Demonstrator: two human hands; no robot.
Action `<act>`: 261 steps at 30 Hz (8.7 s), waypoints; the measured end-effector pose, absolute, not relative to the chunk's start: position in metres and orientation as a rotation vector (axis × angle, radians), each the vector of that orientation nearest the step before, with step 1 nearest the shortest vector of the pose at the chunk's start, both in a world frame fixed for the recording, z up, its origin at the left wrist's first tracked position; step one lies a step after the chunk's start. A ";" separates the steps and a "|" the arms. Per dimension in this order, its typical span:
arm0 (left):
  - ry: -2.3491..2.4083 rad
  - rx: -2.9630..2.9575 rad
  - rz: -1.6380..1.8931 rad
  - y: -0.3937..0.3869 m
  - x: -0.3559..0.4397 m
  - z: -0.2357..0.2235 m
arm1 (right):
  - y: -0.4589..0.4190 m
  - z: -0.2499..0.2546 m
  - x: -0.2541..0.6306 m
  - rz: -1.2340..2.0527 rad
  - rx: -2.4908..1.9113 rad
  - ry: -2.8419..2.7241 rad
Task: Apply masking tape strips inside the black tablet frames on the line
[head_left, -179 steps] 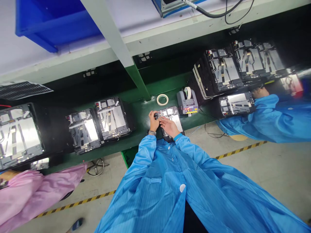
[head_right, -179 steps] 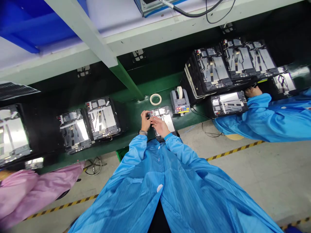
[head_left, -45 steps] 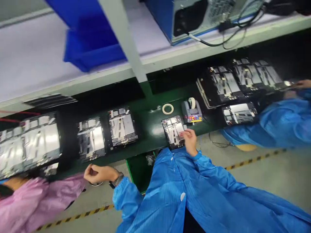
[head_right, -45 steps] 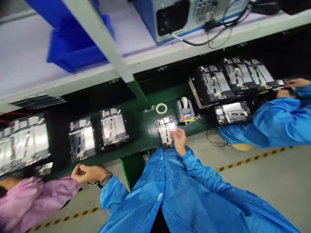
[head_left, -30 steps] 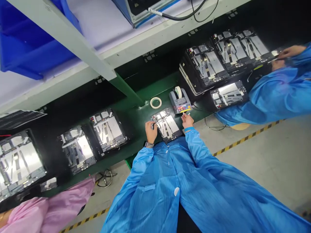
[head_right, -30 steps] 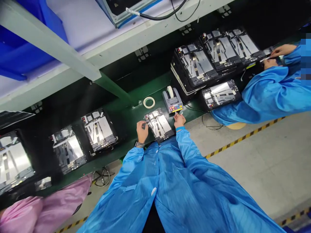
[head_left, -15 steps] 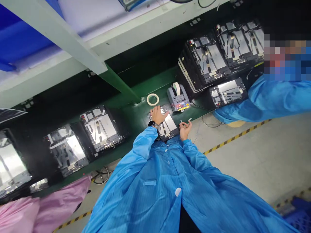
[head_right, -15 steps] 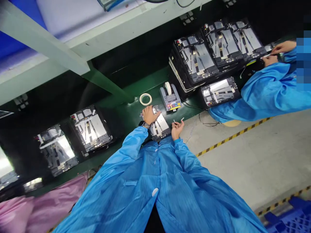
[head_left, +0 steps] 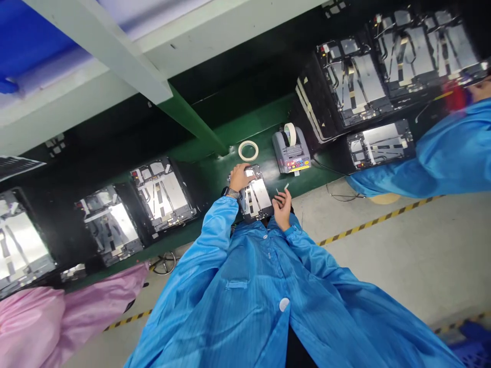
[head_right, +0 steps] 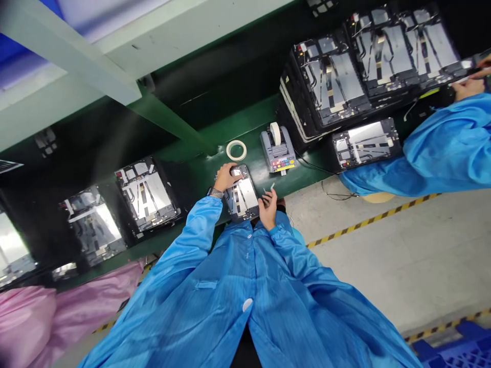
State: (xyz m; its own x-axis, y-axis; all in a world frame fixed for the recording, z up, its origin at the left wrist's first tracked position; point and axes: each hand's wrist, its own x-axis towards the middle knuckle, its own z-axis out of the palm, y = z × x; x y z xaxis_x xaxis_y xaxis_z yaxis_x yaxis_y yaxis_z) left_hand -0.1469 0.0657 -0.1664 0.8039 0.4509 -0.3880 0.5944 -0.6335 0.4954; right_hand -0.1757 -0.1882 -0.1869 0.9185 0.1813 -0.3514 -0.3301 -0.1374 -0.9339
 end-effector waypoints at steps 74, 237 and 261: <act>0.699 2.298 -0.356 0.078 -0.141 -0.176 | -0.087 -0.202 -0.023 0.601 -2.020 -0.457; 1.065 1.842 0.380 0.083 -0.250 -0.198 | -0.201 -0.197 -0.130 0.608 -2.136 -0.493; 1.448 1.928 0.796 0.084 -0.398 -0.014 | -0.035 -0.043 -0.222 0.977 -1.453 -0.798</act>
